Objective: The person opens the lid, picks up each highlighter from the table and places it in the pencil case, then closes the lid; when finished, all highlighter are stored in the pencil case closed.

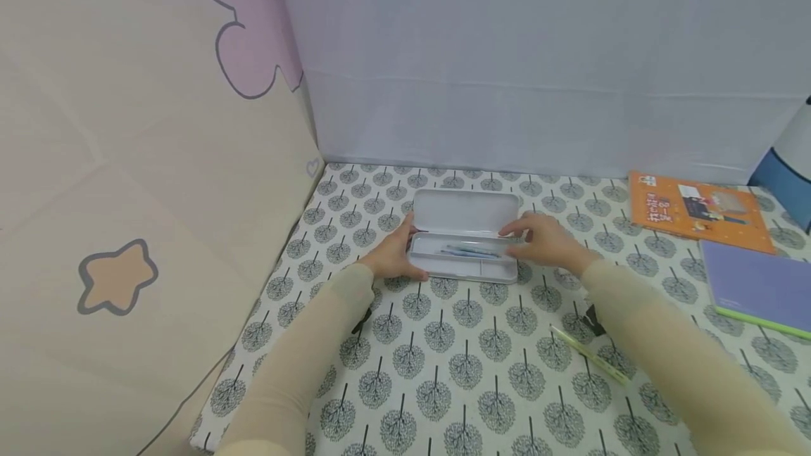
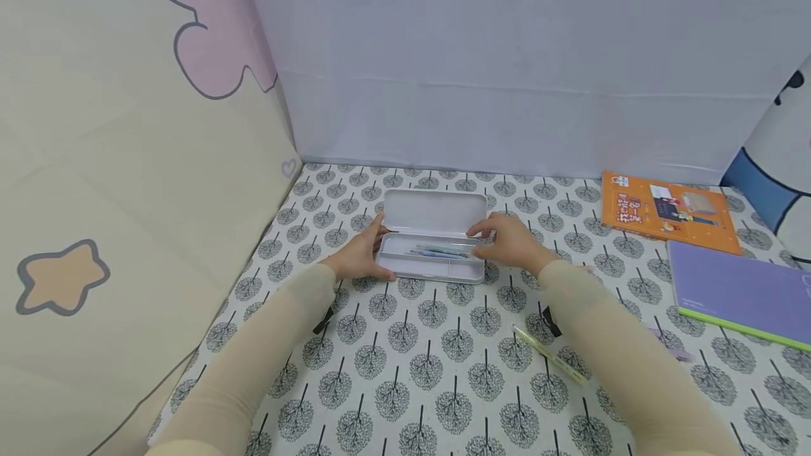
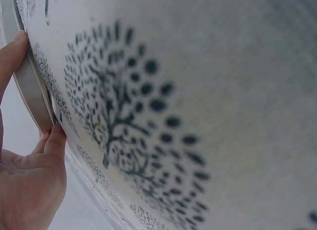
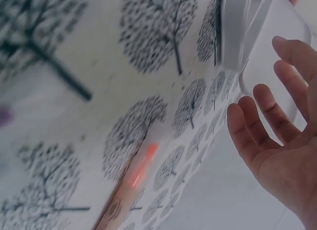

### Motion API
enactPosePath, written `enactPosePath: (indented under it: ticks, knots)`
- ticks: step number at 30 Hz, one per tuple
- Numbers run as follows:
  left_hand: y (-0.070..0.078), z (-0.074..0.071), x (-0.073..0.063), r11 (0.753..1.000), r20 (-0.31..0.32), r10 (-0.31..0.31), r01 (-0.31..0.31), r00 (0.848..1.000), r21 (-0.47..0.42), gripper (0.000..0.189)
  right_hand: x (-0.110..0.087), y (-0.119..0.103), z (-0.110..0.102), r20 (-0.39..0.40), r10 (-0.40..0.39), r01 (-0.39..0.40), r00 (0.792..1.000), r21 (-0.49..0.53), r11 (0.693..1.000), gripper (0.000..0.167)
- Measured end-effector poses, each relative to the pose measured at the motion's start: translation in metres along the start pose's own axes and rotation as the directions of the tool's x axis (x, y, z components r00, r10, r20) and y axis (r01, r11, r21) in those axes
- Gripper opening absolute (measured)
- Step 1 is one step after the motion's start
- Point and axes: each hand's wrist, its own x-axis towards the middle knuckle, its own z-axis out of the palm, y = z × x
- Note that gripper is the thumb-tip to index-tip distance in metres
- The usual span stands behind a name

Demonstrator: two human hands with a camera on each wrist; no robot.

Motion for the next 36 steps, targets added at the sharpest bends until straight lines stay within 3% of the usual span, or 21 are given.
enactPosePath:
  ticks: [20,36]
  knots:
    - [0.000,0.000,0.001,1.000,-0.002,0.019,-0.019,1.000,-0.018,0.147,-0.040,0.049,-0.031,0.037,0.143,-0.145,0.989,0.048,0.988,0.053]
    - [0.002,-0.001,-0.001,1.000,-0.001,0.012,-0.012,1.000,-0.002,0.146,-0.069,0.074,-0.043,0.031,0.150,-0.150,0.988,0.010,0.989,0.056]
